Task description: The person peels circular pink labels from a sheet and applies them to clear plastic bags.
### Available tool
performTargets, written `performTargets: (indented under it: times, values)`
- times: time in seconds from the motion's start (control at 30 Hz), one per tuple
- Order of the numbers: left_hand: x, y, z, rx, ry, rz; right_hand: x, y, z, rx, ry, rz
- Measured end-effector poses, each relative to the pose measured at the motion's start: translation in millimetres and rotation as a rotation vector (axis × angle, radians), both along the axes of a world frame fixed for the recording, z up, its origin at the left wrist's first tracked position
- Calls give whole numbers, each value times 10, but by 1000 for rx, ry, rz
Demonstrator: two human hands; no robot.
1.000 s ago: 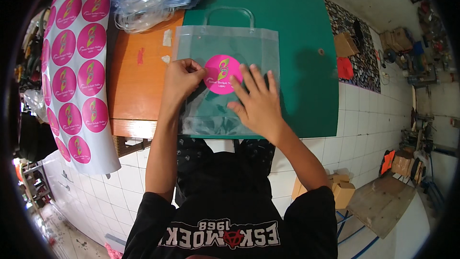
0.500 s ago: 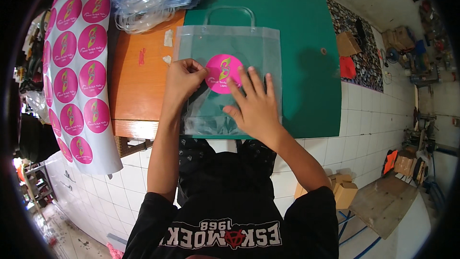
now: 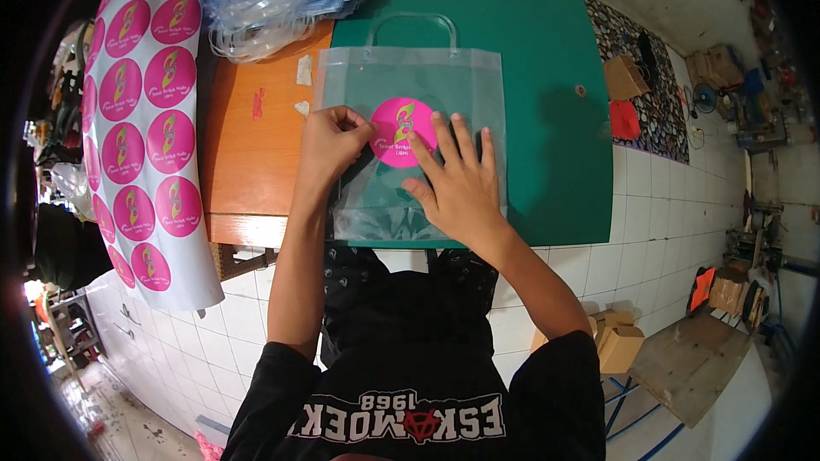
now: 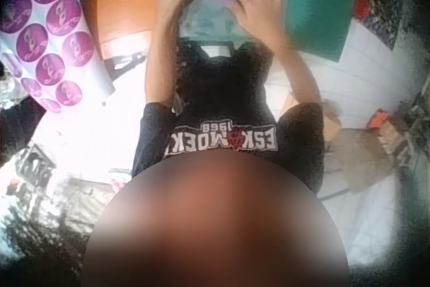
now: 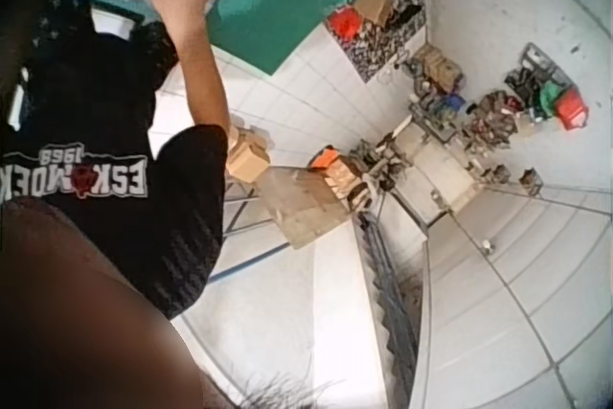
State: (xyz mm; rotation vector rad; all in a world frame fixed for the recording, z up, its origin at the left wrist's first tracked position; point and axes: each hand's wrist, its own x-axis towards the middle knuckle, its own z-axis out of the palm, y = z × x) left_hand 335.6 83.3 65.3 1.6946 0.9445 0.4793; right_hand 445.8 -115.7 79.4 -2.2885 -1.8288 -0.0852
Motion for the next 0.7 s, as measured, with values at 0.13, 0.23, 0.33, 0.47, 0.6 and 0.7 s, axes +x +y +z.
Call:
performTargets:
  times: [0.13, 0.23, 0.33, 0.47, 0.6, 0.7]
  values:
    - [5, 4, 16, -15, 1, 0, -156, 11, 11, -4, 63, 106]
    - [-12, 7, 25, -10, 8, 1, -45, 55, -36, 42, -12, -27]
    - [1, -1, 36, -22, -4, -8, -119, 45, -16, 2, 49, 72]
    - [-7, 15, -24, 2, -2, -8, -138, 66, -30, 22, 58, 111]
    - [6, 3, 12, -2, 4, -5, -163, 56, 3, 5, 47, 46]
    - [-18, 4, 50, -5, 18, 0, -133, -1, -1, -14, 41, 100]
